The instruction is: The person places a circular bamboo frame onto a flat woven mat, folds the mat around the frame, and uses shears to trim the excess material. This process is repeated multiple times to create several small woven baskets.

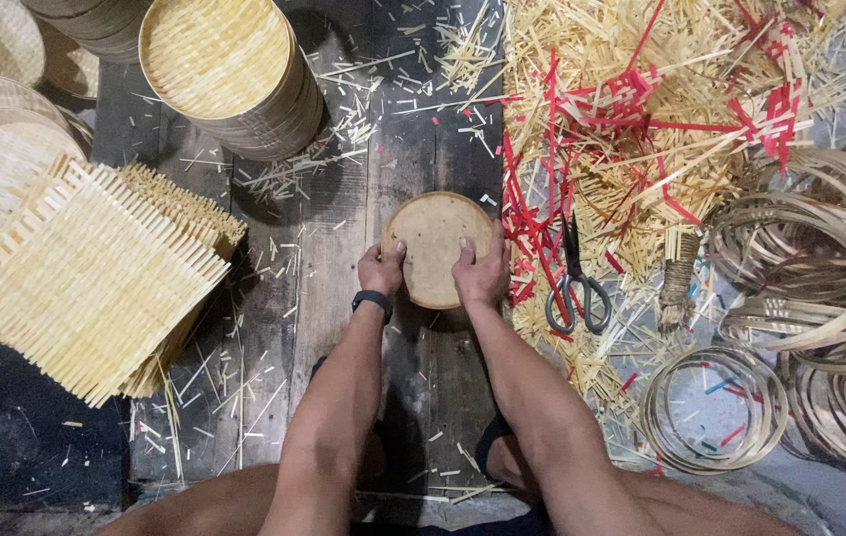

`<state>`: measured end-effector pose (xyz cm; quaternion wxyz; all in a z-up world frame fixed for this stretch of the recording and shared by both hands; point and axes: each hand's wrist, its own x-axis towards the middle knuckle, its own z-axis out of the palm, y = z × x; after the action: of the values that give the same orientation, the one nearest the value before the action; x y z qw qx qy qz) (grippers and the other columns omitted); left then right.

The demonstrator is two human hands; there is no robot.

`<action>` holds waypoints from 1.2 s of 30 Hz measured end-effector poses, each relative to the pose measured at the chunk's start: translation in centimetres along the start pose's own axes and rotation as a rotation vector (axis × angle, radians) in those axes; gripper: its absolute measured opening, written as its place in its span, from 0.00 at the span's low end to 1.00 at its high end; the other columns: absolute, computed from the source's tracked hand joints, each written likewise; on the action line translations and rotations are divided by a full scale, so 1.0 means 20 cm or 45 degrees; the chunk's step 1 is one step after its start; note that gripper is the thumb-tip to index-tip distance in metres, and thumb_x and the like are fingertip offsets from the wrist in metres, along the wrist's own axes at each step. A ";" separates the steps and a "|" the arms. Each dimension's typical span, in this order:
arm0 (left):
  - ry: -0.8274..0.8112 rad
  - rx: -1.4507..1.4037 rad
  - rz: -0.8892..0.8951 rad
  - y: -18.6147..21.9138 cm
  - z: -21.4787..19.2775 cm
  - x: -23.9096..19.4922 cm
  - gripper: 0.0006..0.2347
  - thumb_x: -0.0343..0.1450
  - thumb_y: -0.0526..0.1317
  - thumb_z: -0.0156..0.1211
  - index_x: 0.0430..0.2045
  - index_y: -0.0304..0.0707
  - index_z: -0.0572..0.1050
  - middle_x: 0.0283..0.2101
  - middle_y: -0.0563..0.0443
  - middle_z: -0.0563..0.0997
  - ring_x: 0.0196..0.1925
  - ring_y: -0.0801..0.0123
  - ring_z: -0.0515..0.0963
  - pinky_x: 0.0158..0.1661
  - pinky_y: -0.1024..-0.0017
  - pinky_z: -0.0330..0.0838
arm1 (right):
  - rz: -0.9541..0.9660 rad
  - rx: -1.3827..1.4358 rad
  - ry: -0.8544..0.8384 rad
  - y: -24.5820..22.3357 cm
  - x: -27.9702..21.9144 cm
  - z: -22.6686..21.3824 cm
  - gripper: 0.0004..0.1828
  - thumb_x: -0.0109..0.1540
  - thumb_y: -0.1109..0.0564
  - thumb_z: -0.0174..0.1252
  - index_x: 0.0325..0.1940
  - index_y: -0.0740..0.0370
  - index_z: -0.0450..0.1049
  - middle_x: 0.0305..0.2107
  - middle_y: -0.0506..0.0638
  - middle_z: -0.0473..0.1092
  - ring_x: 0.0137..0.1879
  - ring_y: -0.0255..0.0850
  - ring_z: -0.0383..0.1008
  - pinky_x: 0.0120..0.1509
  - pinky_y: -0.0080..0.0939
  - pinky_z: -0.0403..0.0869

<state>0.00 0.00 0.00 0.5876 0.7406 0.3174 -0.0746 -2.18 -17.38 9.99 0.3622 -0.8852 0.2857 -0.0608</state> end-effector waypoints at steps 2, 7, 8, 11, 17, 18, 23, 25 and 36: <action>0.004 -0.016 0.024 0.00 0.00 0.00 0.23 0.66 0.48 0.71 0.49 0.29 0.79 0.42 0.39 0.86 0.43 0.61 0.85 0.47 0.67 0.77 | -0.023 -0.023 0.030 0.00 0.00 0.00 0.41 0.61 0.43 0.63 0.76 0.51 0.57 0.64 0.68 0.63 0.71 0.64 0.62 0.71 0.61 0.64; 0.021 -0.050 0.061 0.01 0.00 -0.01 0.21 0.66 0.47 0.72 0.47 0.28 0.79 0.40 0.40 0.86 0.41 0.63 0.85 0.46 0.68 0.77 | -0.026 -0.030 0.045 0.01 0.00 0.01 0.41 0.61 0.42 0.63 0.76 0.50 0.58 0.64 0.69 0.63 0.70 0.65 0.62 0.70 0.61 0.65; 0.022 -0.075 0.053 0.01 0.00 -0.02 0.21 0.66 0.47 0.72 0.47 0.28 0.79 0.40 0.40 0.86 0.41 0.63 0.85 0.46 0.68 0.77 | -0.028 -0.032 0.048 0.01 0.00 0.01 0.41 0.61 0.42 0.63 0.75 0.49 0.58 0.64 0.69 0.63 0.70 0.65 0.62 0.69 0.61 0.65; 0.020 -0.106 0.022 0.02 0.00 -0.02 0.21 0.66 0.46 0.72 0.46 0.28 0.79 0.40 0.41 0.86 0.40 0.64 0.84 0.45 0.69 0.77 | -0.033 -0.037 0.062 0.03 0.01 0.03 0.41 0.61 0.41 0.63 0.75 0.49 0.58 0.63 0.69 0.64 0.70 0.65 0.63 0.68 0.61 0.66; 0.016 -0.096 -0.001 0.04 -0.01 -0.04 0.21 0.66 0.46 0.71 0.46 0.28 0.79 0.40 0.41 0.86 0.40 0.64 0.84 0.44 0.69 0.77 | -0.057 -0.034 0.089 0.04 0.00 0.04 0.41 0.61 0.41 0.63 0.76 0.48 0.58 0.62 0.68 0.65 0.68 0.65 0.65 0.68 0.61 0.67; 0.014 -0.085 0.003 0.04 -0.01 -0.04 0.21 0.66 0.47 0.71 0.47 0.28 0.79 0.40 0.41 0.86 0.40 0.64 0.84 0.44 0.69 0.77 | -0.060 -0.030 0.089 0.04 0.00 0.04 0.41 0.61 0.41 0.63 0.75 0.48 0.58 0.62 0.68 0.65 0.68 0.65 0.65 0.68 0.61 0.67; 0.024 0.013 0.061 0.02 -0.01 -0.02 0.21 0.67 0.48 0.71 0.47 0.29 0.79 0.41 0.39 0.86 0.42 0.61 0.85 0.46 0.67 0.77 | -0.014 -0.012 0.047 -0.01 0.00 -0.01 0.41 0.60 0.42 0.63 0.75 0.49 0.58 0.60 0.68 0.66 0.65 0.66 0.67 0.66 0.61 0.68; 0.034 -0.015 0.030 0.03 0.00 -0.03 0.21 0.66 0.48 0.71 0.47 0.30 0.79 0.41 0.39 0.86 0.42 0.60 0.86 0.47 0.66 0.77 | 0.000 -0.017 0.011 -0.01 -0.01 -0.02 0.41 0.61 0.43 0.63 0.76 0.50 0.59 0.58 0.68 0.68 0.63 0.65 0.69 0.66 0.60 0.68; -0.085 -0.408 -0.009 -0.12 0.01 -0.20 0.19 0.65 0.44 0.68 0.47 0.33 0.80 0.43 0.41 0.87 0.44 0.58 0.86 0.47 0.65 0.79 | -0.439 0.045 0.171 0.21 -0.12 -0.03 0.39 0.61 0.54 0.71 0.71 0.67 0.62 0.65 0.70 0.66 0.69 0.61 0.66 0.71 0.52 0.63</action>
<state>-4.30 -1.46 -0.10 0.7083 0.6333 0.3080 -0.0496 -6.29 -18.92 7.76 0.3420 -0.9085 0.1520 -0.1860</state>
